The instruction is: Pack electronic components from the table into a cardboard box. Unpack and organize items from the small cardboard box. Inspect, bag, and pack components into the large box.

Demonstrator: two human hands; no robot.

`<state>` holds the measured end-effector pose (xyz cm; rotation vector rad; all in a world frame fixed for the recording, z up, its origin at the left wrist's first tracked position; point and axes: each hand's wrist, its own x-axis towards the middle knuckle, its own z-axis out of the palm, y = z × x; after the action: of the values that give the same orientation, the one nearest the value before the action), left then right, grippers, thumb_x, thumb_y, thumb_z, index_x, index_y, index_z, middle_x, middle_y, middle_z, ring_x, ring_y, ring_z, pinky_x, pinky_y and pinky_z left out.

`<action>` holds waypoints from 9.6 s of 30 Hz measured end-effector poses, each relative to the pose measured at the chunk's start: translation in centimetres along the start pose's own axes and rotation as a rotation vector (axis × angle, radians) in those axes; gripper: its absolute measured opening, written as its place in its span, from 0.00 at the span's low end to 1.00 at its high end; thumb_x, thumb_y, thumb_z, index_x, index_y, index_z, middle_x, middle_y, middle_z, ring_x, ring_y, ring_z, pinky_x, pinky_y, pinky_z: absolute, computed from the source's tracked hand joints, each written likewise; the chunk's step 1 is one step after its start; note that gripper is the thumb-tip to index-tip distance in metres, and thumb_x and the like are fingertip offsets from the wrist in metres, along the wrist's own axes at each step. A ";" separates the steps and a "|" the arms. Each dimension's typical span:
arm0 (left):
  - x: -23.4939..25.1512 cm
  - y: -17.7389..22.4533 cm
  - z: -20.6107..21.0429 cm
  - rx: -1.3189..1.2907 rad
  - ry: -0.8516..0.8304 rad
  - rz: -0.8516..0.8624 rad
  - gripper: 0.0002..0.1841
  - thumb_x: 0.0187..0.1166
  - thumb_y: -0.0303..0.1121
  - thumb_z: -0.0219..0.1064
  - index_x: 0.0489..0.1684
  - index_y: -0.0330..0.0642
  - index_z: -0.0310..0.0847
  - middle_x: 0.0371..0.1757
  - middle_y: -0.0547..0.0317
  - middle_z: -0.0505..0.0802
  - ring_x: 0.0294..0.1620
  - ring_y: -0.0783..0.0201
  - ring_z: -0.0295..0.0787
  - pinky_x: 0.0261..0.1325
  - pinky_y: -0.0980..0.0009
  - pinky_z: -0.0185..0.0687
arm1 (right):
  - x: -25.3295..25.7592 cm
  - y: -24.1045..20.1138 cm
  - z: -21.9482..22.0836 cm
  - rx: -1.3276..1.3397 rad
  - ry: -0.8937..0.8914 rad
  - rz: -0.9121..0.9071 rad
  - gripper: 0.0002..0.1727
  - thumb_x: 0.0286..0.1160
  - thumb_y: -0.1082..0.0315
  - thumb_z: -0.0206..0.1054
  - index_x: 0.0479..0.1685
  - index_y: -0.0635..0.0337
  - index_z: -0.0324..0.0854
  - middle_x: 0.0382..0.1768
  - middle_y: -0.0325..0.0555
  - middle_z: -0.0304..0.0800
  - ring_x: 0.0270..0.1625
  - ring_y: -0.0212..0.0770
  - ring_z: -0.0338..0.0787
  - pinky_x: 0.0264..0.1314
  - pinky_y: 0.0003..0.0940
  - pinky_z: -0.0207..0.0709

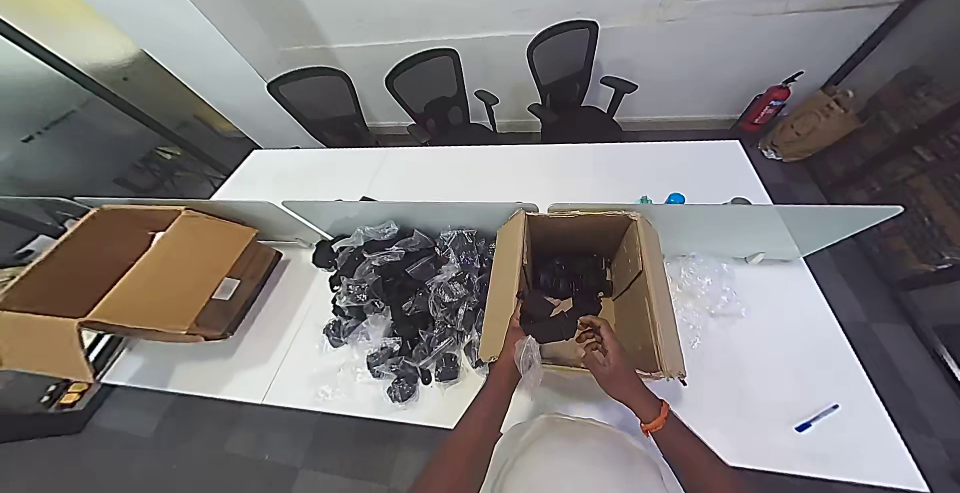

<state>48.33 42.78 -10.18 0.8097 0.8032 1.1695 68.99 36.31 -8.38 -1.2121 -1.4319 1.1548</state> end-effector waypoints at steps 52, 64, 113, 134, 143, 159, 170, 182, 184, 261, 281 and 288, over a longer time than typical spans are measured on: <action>0.6 -0.4 0.5 0.426 -0.125 0.152 0.08 0.82 0.23 0.65 0.49 0.29 0.86 0.42 0.52 0.95 0.44 0.67 0.92 0.56 0.65 0.89 | 1.6 1.6 -0.6 -0.392 0.061 -0.308 0.08 0.63 0.70 0.73 0.41 0.54 0.89 0.81 0.55 0.72 0.84 0.45 0.72 0.82 0.39 0.74; 0.2 0.6 -0.2 0.425 -0.228 -0.049 0.29 0.63 0.21 0.63 0.71 0.27 0.75 0.54 0.53 0.90 0.49 0.71 0.87 0.55 0.69 0.84 | 1.3 2.0 -0.4 -0.382 0.253 -0.287 0.10 0.68 0.74 0.67 0.47 0.65 0.84 0.73 0.56 0.82 0.76 0.44 0.82 0.73 0.36 0.81; 1.0 -0.1 1.4 0.401 0.126 -0.059 0.13 0.71 0.28 0.79 0.45 0.28 0.85 0.38 0.47 0.96 0.38 0.60 0.96 0.48 0.62 0.94 | 0.9 2.7 0.0 -0.219 0.055 -0.317 0.35 0.65 0.74 0.75 0.77 0.66 0.69 0.77 0.58 0.74 0.73 0.42 0.85 0.73 0.37 0.84; 1.1 -0.7 0.9 0.615 0.007 -0.020 0.12 0.78 0.34 0.74 0.46 0.32 0.89 0.39 0.52 0.97 0.40 0.66 0.95 0.53 0.65 0.92 | 1.2 2.6 0.1 -0.588 0.047 -0.421 0.16 0.78 0.73 0.61 0.59 0.56 0.90 0.64 0.47 0.88 0.70 0.40 0.86 0.76 0.35 0.79; 0.6 0.0 1.1 0.536 -0.104 -0.009 0.13 0.78 0.34 0.73 0.49 0.31 0.89 0.40 0.52 0.97 0.41 0.66 0.95 0.52 0.66 0.92 | 1.6 2.4 0.0 -0.666 -0.026 -0.360 0.28 0.63 0.76 0.66 0.67 0.49 0.88 0.70 0.45 0.84 0.72 0.46 0.83 0.74 0.43 0.79; 1.1 -0.7 1.1 0.637 -0.034 0.055 0.13 0.85 0.36 0.67 0.51 0.34 0.89 0.43 0.53 0.97 0.45 0.65 0.95 0.57 0.63 0.91 | 1.3 2.8 -0.4 -0.397 0.015 -0.325 0.22 0.75 0.59 0.73 0.66 0.56 0.86 0.61 0.49 0.87 0.54 0.34 0.88 0.56 0.27 0.84; 0.9 -1.5 0.5 0.786 -0.234 0.192 0.14 0.85 0.31 0.63 0.61 0.34 0.88 0.54 0.52 0.96 0.57 0.67 0.93 0.69 0.64 0.87 | 1.7 2.8 -0.5 -0.464 0.224 -0.228 0.17 0.81 0.62 0.66 0.63 0.56 0.87 0.65 0.48 0.88 0.71 0.42 0.84 0.76 0.37 0.78; 0.3 -1.2 0.5 0.794 -0.360 0.232 0.31 0.71 0.46 0.80 0.68 0.34 0.82 0.57 0.53 0.95 0.58 0.68 0.92 0.67 0.64 0.88 | 2.1 2.8 -1.2 -0.117 0.163 -0.222 0.14 0.80 0.71 0.66 0.60 0.64 0.89 0.68 0.52 0.88 0.75 0.42 0.84 0.77 0.37 0.81; 0.2 -1.3 0.5 0.818 -0.335 0.242 0.28 0.72 0.43 0.80 0.66 0.34 0.84 0.56 0.53 0.95 0.58 0.68 0.93 0.67 0.64 0.89 | 1.9 2.6 -1.2 -0.104 0.129 -0.200 0.14 0.79 0.71 0.67 0.59 0.64 0.89 0.69 0.51 0.87 0.74 0.41 0.85 0.75 0.36 0.82; 2.0 0.1 0.2 0.206 0.190 0.047 0.12 0.85 0.26 0.63 0.57 0.25 0.80 0.40 0.47 0.93 0.37 0.61 0.90 0.43 0.67 0.88 | 3.6 -0.6 -0.6 0.101 -0.169 0.336 0.29 0.88 0.52 0.54 0.78 0.62 0.71 0.65 0.49 0.89 0.59 0.44 0.93 0.59 0.42 0.89; 0.7 0.4 1.0 0.331 0.199 0.164 0.21 0.75 0.15 0.66 0.67 0.27 0.69 0.54 0.42 0.94 0.50 0.54 0.96 0.52 0.61 0.93 | 4.2 1.1 -1.8 0.023 0.368 0.133 0.17 0.81 0.70 0.64 0.64 0.64 0.70 0.39 0.48 0.88 0.33 0.40 0.90 0.35 0.37 0.88; 1.1 -1.2 0.8 0.392 0.272 0.294 0.08 0.75 0.17 0.65 0.49 0.28 0.80 0.43 0.48 0.93 0.40 0.60 0.92 0.47 0.65 0.91 | 4.3 2.7 -1.6 -0.053 0.325 -0.053 0.14 0.81 0.71 0.59 0.57 0.63 0.86 0.52 0.47 0.91 0.46 0.34 0.90 0.48 0.30 0.87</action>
<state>49.76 43.57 -10.96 1.1344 1.1917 1.4252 70.51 40.93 -10.47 -1.3218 -1.2457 0.8431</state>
